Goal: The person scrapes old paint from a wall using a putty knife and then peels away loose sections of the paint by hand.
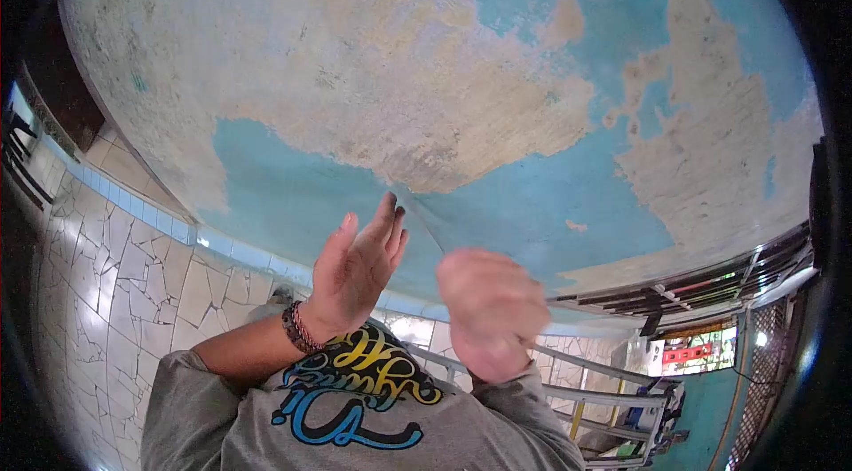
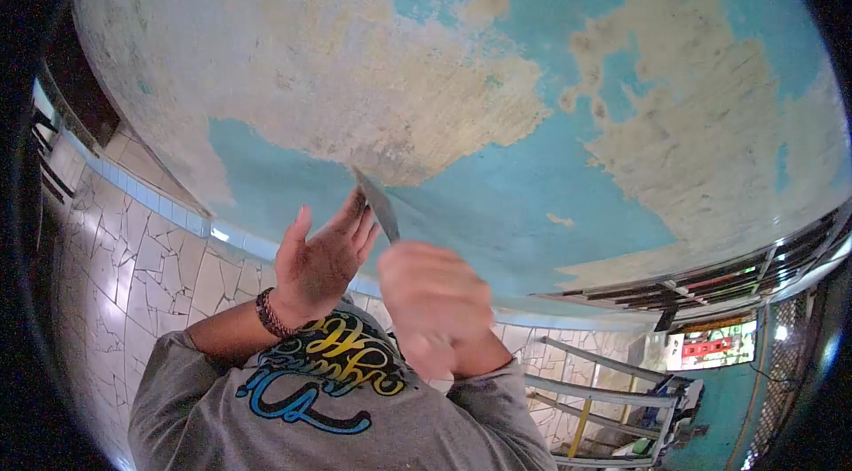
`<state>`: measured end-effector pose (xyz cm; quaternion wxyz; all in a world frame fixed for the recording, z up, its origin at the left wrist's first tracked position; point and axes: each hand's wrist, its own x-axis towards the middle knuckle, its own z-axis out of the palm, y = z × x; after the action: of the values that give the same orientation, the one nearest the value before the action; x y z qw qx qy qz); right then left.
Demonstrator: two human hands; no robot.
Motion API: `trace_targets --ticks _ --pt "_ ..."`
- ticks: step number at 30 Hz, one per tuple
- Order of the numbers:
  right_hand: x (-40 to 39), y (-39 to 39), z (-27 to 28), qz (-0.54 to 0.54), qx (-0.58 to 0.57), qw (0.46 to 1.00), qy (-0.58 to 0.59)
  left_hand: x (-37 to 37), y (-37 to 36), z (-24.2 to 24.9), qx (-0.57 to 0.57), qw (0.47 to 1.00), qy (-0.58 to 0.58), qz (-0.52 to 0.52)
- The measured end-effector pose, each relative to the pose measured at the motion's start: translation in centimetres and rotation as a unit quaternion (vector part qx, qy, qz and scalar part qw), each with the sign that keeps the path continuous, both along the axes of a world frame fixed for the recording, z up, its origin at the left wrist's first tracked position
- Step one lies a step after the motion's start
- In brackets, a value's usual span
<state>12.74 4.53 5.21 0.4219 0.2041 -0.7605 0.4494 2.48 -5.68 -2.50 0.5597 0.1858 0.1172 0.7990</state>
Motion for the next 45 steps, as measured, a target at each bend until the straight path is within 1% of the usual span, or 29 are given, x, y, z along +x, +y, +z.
trace_targets --ticks 1,4,5,7,10,15,17,19,20,25,28,32,34,37,41,43,44,45 --pt "-0.3 0.1 -0.6 -0.018 0.018 1.000 -0.001 -0.3 0.1 0.2 0.002 1.000 -0.010 -0.008" --pt "-1.7 -0.7 -0.5 -0.006 -0.043 0.999 -0.013 -0.3 -0.4 -0.1 -0.012 1.000 -0.009 -0.014" --pt "-1.4 -1.1 0.1 0.015 -0.043 0.999 0.004 -0.6 -0.6 -0.2 -0.020 1.000 -0.002 -0.012" --pt "-0.5 -2.0 1.2 0.061 -0.043 0.997 0.034 -1.4 -0.7 0.2 0.003 1.000 0.017 -0.006" --pt "-1.5 -1.9 1.2 0.027 0.001 1.000 0.003 -2.2 -1.0 1.5 0.023 0.999 0.022 -0.028" --pt "-0.5 -2.9 1.6 -0.107 -0.017 0.994 -0.031 -3.5 -0.9 0.9 0.010 0.999 -0.015 -0.051" --pt "-0.9 -3.1 1.4 -0.099 -0.026 0.994 -0.046 -3.9 -1.1 1.3 0.011 0.997 -0.029 -0.070" --pt "-2.4 -2.2 1.1 -0.020 -0.033 0.998 -0.055 -4.0 -1.5 0.9 -0.003 0.996 -0.029 -0.081" --pt "-2.5 -2.3 1.2 -0.019 -0.028 0.998 -0.054 -4.3 -1.5 0.8 -0.010 0.996 -0.025 -0.083" --pt "-2.2 -3.0 2.5 -0.008 -0.007 0.999 -0.046 -4.8 -1.5 0.9 0.031 0.994 -0.039 -0.094" --pt "-1.8 -3.1 3.1 -0.036 -0.005 0.998 -0.045 -4.5 -1.6 1.3 0.031 0.995 -0.043 -0.079" --pt "-2.8 -1.8 3.0 0.012 -0.011 0.999 -0.033 -4.5 -1.7 2.2 0.004 0.996 -0.066 -0.059" --pt "-2.5 -1.7 2.7 0.027 -0.021 0.999 -0.030 -4.4 -1.6 2.0 0.012 0.996 -0.070 -0.060" --pt "-1.0 -1.7 3.1 0.055 -0.006 0.998 -0.005 -4.1 -1.8 2.0 0.013 0.996 -0.068 -0.058" --pt "-1.9 -1.5 3.2 0.021 0.016 0.998 -0.048 -4.1 -1.9 1.9 0.032 0.994 -0.082 -0.061" --pt "-1.6 -1.4 3.2 0.003 0.027 0.999 -0.042 -3.9 -2.1 2.1 -0.003 0.996 -0.075 -0.056" --pt "-1.8 -1.3 3.1 0.005 0.013 0.999 -0.045 -3.9 -2.1 2.1 -0.018 0.996 -0.071 -0.051" --pt "-2.3 -0.9 2.9 0.010 0.002 0.999 -0.049 -4.1 -2.0 2.1 -0.004 0.996 -0.070 -0.057"
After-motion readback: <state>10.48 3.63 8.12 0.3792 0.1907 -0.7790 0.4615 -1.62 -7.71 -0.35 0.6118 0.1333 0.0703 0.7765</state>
